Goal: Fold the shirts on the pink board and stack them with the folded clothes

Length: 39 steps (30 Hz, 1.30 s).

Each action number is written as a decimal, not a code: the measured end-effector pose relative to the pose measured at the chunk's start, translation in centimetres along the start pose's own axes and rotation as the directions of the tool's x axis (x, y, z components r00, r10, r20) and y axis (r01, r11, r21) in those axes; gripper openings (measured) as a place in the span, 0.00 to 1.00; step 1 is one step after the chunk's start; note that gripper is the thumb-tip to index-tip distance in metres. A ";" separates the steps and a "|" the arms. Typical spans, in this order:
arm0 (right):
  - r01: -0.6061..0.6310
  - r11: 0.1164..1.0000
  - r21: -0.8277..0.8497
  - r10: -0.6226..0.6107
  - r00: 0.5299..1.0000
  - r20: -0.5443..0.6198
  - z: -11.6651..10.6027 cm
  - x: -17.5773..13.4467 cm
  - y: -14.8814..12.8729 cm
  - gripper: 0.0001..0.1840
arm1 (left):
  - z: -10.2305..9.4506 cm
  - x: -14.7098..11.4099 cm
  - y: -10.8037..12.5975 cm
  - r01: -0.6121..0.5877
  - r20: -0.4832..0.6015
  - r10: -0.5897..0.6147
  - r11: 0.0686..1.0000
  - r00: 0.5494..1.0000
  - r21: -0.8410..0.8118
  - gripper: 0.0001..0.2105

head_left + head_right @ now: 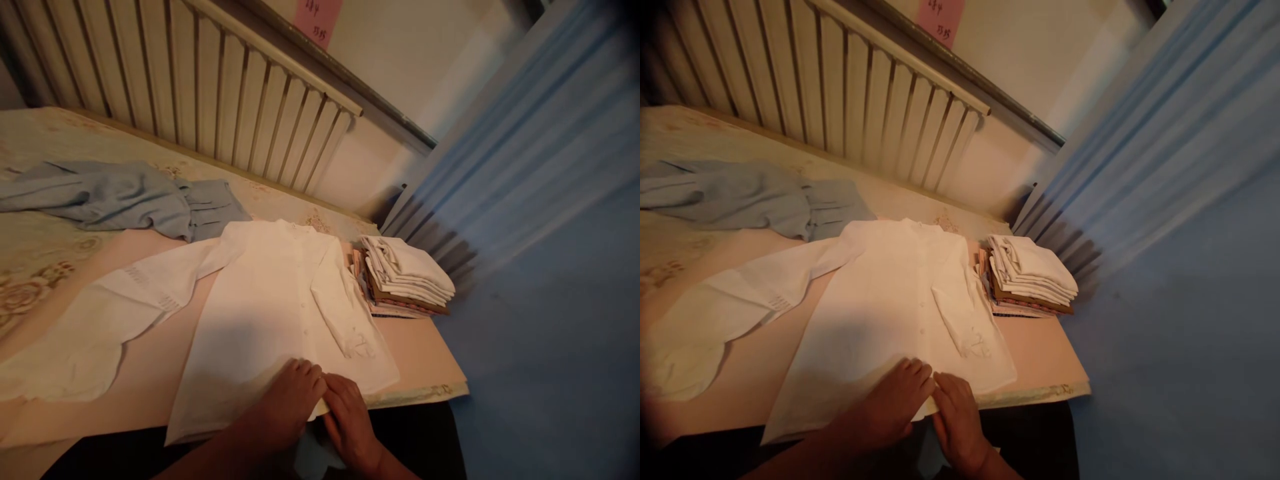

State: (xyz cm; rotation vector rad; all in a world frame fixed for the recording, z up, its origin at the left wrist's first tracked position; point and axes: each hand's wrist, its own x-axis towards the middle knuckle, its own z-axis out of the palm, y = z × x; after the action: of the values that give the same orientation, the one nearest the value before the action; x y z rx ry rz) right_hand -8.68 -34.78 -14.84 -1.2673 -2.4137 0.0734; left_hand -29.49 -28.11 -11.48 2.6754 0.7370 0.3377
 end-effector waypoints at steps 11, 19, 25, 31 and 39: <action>-0.169 0.968 0.183 0.179 0.983 -0.036 -1.4 1.8 -1.2 0.15 | -1.3 1.0 -4.3 0.358 0.044 -0.409 0.736 0.911 -0.574 0.04; -0.188 0.939 0.287 0.209 0.977 -0.042 -2.2 2.6 -1.9 0.12 | -2.2 1.3 -5.4 0.381 0.129 -0.488 0.463 0.863 -0.800 0.04; -0.167 0.935 0.314 0.190 0.981 -0.045 -2.4 2.7 -2.0 0.13 | -2.9 1.0 -4.9 0.416 0.247 -0.445 0.335 0.861 -0.846 0.07; -0.152 0.939 0.310 0.171 0.985 -0.036 -2.2 2.9 -2.1 0.14 | -2.7 1.1 -5.1 0.418 0.258 -0.422 0.348 0.869 -0.839 0.07; -0.087 0.959 0.270 0.098 0.995 -0.025 -1.9 3.1 -2.5 0.15 | -3.1 1.0 -4.9 0.388 0.219 -0.385 0.446 0.897 -0.807 0.07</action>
State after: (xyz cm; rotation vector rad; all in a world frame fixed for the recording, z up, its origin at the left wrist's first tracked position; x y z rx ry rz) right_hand -11.40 -34.04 -11.49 -1.2414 -2.2205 0.3873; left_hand -31.78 -22.84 -10.43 1.5186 0.8696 0.4224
